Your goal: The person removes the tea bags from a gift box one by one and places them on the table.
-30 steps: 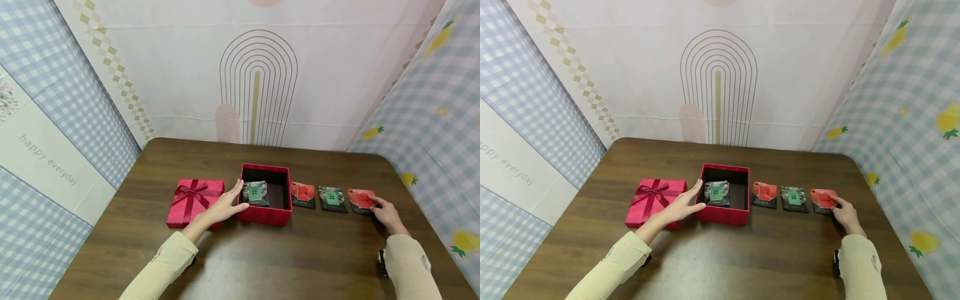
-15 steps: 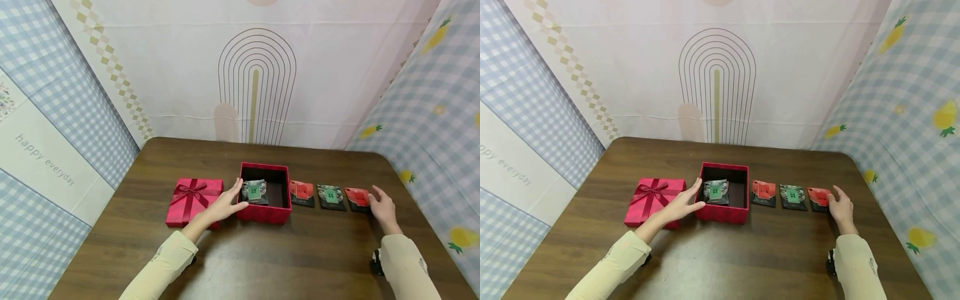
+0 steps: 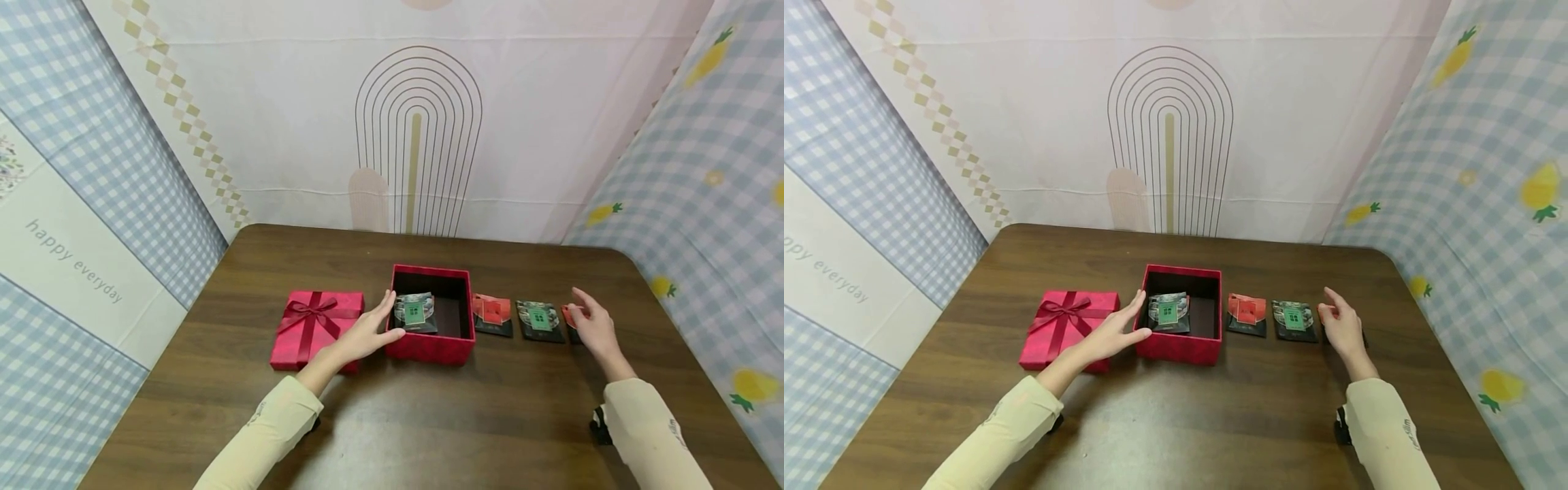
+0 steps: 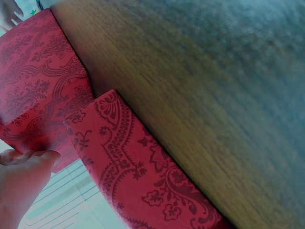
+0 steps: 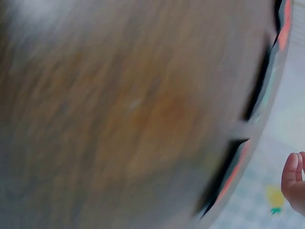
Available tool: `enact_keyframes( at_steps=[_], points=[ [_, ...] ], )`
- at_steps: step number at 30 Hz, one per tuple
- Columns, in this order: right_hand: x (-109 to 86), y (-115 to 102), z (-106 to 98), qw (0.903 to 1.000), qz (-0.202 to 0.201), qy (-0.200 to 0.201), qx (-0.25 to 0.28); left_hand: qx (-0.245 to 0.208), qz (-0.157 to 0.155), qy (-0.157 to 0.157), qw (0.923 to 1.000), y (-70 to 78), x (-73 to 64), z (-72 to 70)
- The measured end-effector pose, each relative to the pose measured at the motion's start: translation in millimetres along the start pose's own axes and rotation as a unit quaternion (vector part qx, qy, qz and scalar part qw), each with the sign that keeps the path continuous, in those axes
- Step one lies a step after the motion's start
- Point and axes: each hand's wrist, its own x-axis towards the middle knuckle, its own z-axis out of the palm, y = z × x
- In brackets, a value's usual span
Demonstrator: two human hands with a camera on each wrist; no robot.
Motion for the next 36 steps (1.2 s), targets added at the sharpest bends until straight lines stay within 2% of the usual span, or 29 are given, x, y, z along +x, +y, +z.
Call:
enact_keyframes(
  at_steps=[6, 9, 15, 24, 36],
  points=[
    [2.2, -16.9, 12.1, 0.9972, -0.051, -0.036, 0.04, -0.001, 0.005, 0.003, 1.0, -1.0, 0.9, -1.0],
    [3.1, -26.4, 18.3, 0.9945, -0.063, -0.06, 0.057, -0.001, 0.005, 0.004, 1.0, -1.1, 1.5, -1.0],
    [5.9, -50.0, 28.5, 0.99, -0.073, -0.098, 0.071, 0.002, 0.006, 0.007, 1.0, -1.1, 1.5, 0.3],
    [8.2, -90.6, 35.4, 0.9837, -0.091, -0.123, 0.094, -0.005, -0.001, 0.0, 1.0, -0.5, 0.9, 0.9],
    [13.9, -112.7, 59.6, 0.975, -0.102, -0.149, 0.129, -0.007, -0.002, 0.001, 1.0, -1.0, 0.8, 1.3]
  ],
)
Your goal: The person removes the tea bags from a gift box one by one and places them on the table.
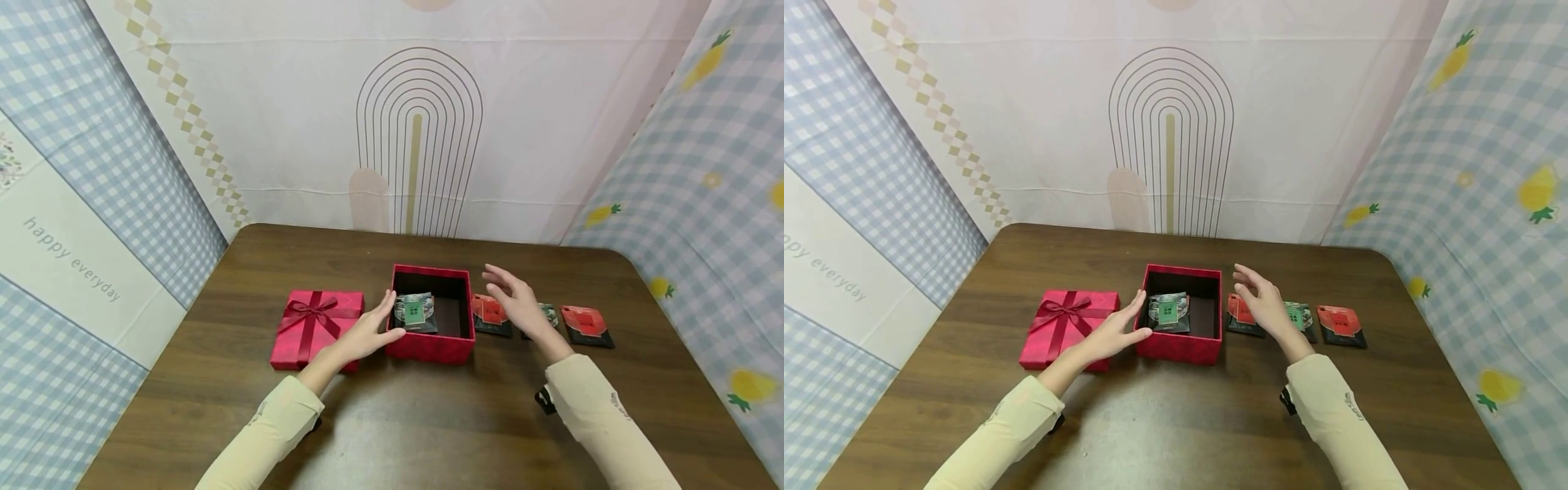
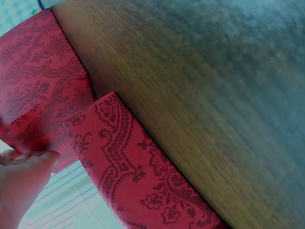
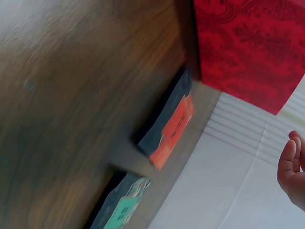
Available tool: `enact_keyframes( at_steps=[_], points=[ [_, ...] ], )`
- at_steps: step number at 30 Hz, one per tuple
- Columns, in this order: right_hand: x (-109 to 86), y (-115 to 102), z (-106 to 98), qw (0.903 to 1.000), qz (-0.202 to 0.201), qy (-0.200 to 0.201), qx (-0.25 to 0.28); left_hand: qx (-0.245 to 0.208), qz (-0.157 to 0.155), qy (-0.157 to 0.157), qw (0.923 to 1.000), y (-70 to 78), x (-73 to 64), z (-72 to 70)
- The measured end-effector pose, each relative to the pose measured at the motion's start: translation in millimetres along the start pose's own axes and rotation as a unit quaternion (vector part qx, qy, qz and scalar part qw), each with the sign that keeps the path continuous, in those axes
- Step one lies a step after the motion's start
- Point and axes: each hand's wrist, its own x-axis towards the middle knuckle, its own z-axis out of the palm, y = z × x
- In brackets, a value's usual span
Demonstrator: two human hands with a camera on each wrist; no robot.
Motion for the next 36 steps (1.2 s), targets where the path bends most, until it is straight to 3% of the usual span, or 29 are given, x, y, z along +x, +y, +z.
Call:
enact_keyframes(
  at_steps=[10, 23, 31, 36],
  points=[
    [7.9, -15.7, 21.3, 0.9995, -0.023, -0.017, 0.015, -0.007, -0.001, -0.003, 1.0, 0.6, -0.8, 0.7],
    [16.2, -30.0, 41.4, 0.9974, -0.023, -0.061, 0.029, -0.002, 0.011, 0.007, 0.9999, -2.4, -0.2, 1.4],
    [22.4, -34.3, 55.0, 0.9924, 0.017, -0.116, -0.038, -0.001, 0.016, 0.009, 0.9998, -3.6, 0.7, 2.7],
    [26.5, -40.8, 66.9, 0.9844, 0.025, -0.143, -0.099, -0.009, 0.012, 0.007, 0.9999, -3.7, 0.0, 2.6]
  ],
)
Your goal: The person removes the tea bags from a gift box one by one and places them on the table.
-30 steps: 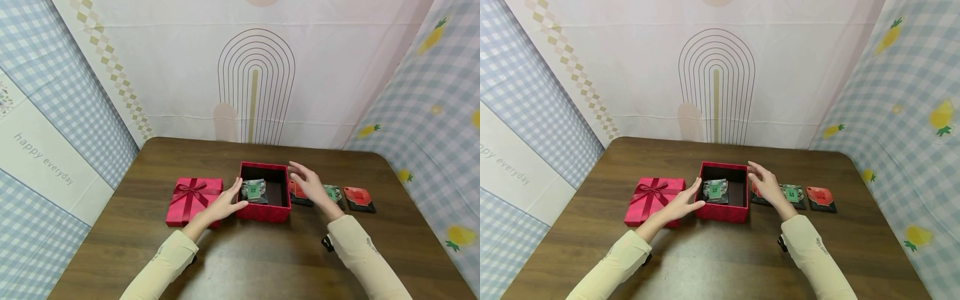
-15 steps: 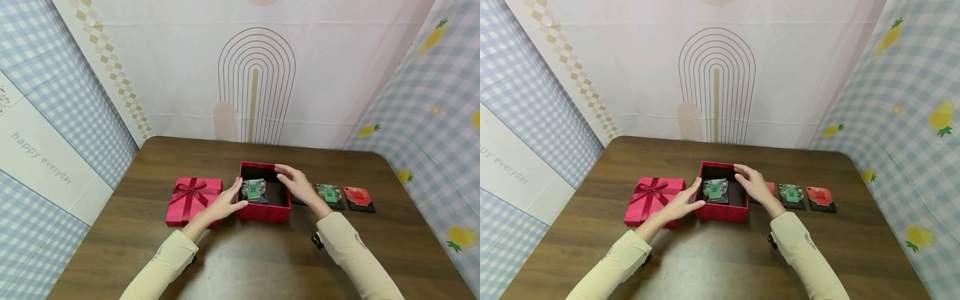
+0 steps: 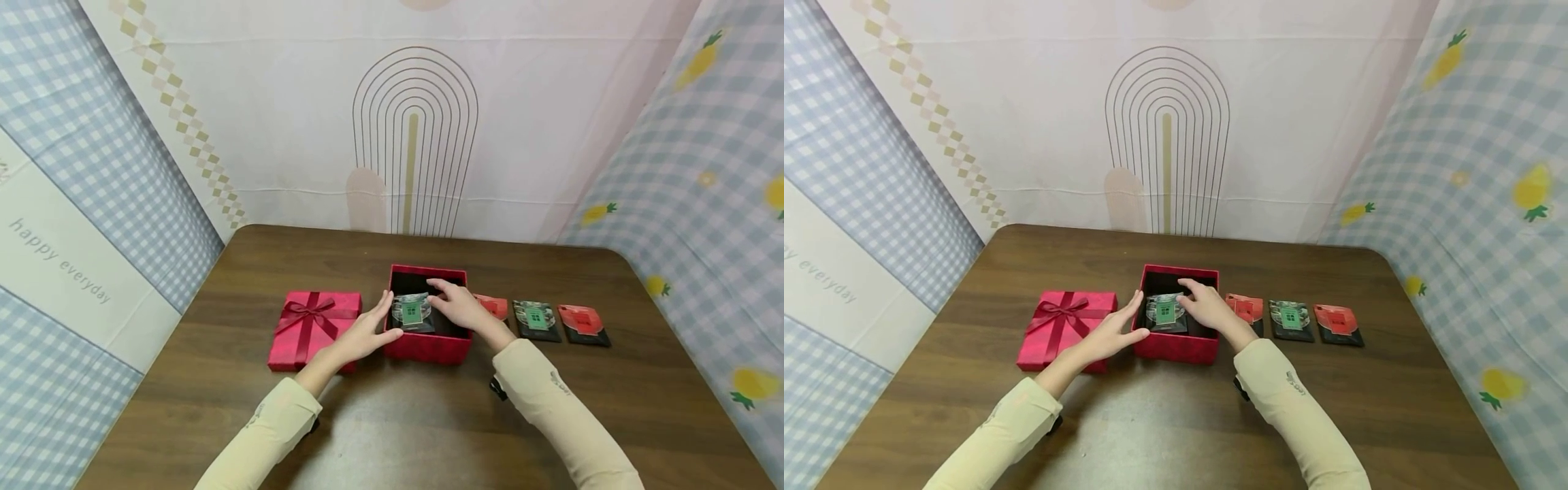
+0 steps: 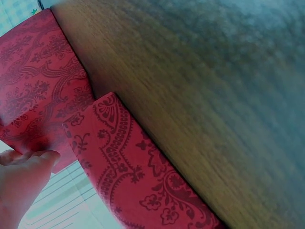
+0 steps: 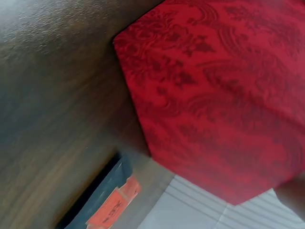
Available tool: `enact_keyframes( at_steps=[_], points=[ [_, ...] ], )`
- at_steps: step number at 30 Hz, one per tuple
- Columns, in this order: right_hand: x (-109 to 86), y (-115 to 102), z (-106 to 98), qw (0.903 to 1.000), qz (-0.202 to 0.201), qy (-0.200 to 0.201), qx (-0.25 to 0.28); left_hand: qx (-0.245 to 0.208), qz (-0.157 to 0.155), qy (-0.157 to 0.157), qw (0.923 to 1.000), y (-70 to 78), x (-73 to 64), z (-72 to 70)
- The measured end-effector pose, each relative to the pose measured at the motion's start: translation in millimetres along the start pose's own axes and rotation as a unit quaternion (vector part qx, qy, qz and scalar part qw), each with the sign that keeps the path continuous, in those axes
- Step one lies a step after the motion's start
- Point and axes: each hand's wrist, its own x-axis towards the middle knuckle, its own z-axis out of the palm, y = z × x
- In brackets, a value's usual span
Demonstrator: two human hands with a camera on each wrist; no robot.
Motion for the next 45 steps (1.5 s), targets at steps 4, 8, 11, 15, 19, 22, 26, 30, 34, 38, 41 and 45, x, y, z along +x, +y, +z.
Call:
enact_keyframes(
  at_steps=[4, 8, 11, 15, 19, 22, 26, 30, 34, 38, 41, 45],
  points=[
    [5.6, -4.4, 10.6, 0.9985, 0.012, -0.024, -0.048, 0.003, 0.001, 0.0, 1.0, -1.0, -0.4, 0.1],
    [8.2, -2.9, 22.8, 0.9952, 0.04, -0.045, -0.077, 0.006, 0.002, 0.001, 1.0, -1.2, -0.7, 0.4],
    [8.6, -1.6, 28.8, 0.9922, 0.065, -0.055, -0.091, 0.006, 0.0, -0.001, 1.0, -1.0, -0.6, 0.6],
    [9.1, -1.1, 31.3, 0.9881, 0.086, -0.075, -0.103, 0.003, -0.001, -0.003, 1.0, -0.6, -0.8, 0.7],
    [8.9, -2.2, 31.5, 0.9879, 0.085, -0.078, -0.104, -0.001, -0.002, -0.005, 1.0, 0.8, -1.6, -0.1],
    [9.1, -4.0, 31.1, 0.9899, 0.074, -0.065, -0.102, -0.002, -0.003, -0.005, 1.0, 1.7, -2.3, -1.2],
    [9.6, -6.2, 29.6, 0.9932, 0.053, -0.046, -0.093, -0.005, -0.007, -0.007, 0.9999, 1.6, -2.2, -2.7],
    [10.8, -6.3, 29.5, 0.9959, 0.031, -0.033, -0.078, -0.004, -0.007, -0.007, 0.9999, 0.6, -1.6, -3.8],
    [12.2, -6.8, 31.2, 0.9983, 0.009, -0.032, -0.049, -0.001, -0.005, -0.007, 1.0, -0.5, -1.4, -3.9],
    [13.7, -8.0, 33.4, 0.9985, -0.006, -0.05, -0.022, -0.001, -0.005, -0.008, 1.0, -0.8, -1.5, -3.2],
    [14.8, -8.4, 34.7, 0.9974, -0.016, -0.068, -0.019, 0.0, -0.002, -0.009, 1.0, -0.5, -1.3, -2.7],
    [16.4, -8.2, 35.8, 0.9961, -0.025, -0.08, -0.026, 0.002, 0.001, -0.009, 1.0, -0.1, -0.5, -2.5]
  ],
)
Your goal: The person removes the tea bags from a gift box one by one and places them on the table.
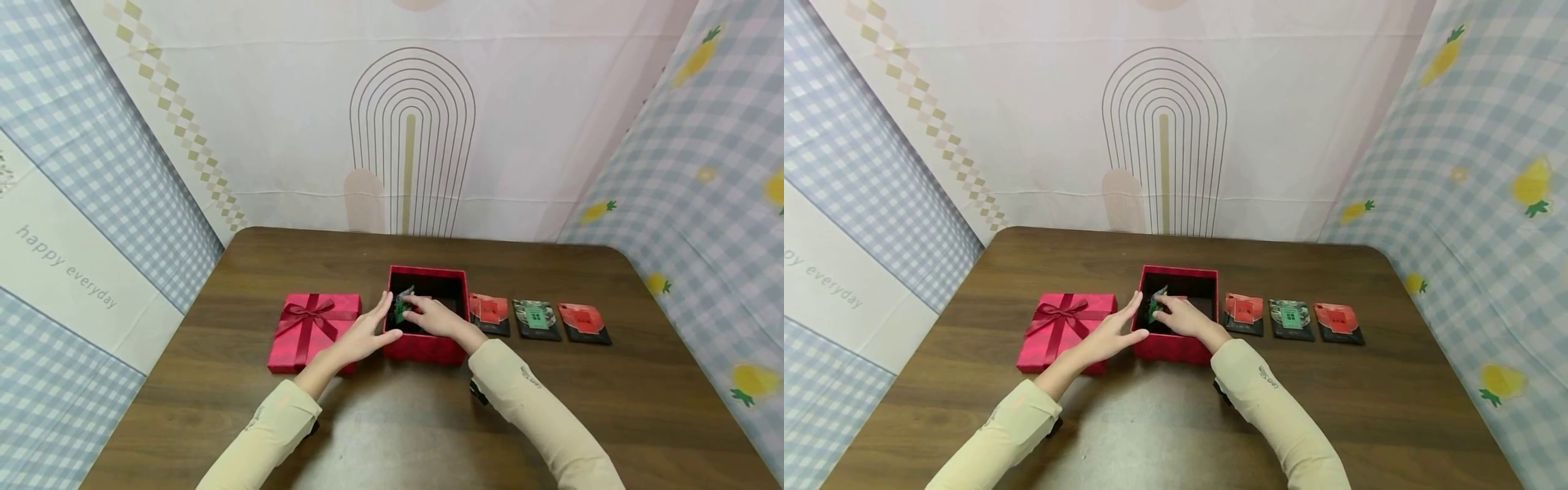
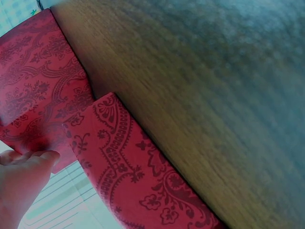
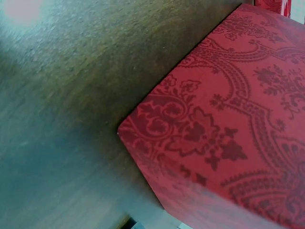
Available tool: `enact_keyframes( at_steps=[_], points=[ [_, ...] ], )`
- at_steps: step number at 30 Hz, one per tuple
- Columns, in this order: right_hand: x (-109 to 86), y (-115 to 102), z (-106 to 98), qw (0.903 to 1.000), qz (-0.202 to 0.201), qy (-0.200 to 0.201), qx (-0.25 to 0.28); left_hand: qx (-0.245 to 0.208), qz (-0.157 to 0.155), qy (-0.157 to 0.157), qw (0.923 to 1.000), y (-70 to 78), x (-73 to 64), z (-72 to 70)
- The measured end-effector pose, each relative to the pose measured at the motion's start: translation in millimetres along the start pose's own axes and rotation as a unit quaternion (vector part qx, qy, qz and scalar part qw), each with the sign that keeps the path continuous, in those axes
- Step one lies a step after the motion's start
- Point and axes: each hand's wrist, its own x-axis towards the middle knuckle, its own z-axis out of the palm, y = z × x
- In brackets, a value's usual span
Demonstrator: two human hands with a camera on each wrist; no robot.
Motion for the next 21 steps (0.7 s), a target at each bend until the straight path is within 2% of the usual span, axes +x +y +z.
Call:
enact_keyframes(
  at_steps=[6, 11, 15, 21],
  points=[
    [1.5, 0.5, -0.5, 0.9998, -0.001, 0.015, -0.009, 0.004, 0.0, 0.008, 1.0, 0.7, 0.9, -0.3],
    [0.5, 1.1, -2.9, 0.999, 0.019, 0.041, 0.0, 0.004, -0.004, 0.004, 1.0, 0.7, 0.9, -0.4],
    [-1.5, 1.3, -4.7, 0.9966, 0.021, 0.08, 0.006, -0.001, -0.007, 0.001, 1.0, 1.0, 0.4, -0.4],
    [-11.7, -1.5, -12.3, 0.9877, -0.01, 0.153, 0.031, -0.001, -0.005, -0.001, 1.0, 1.5, -0.4, -0.3]
  ],
)
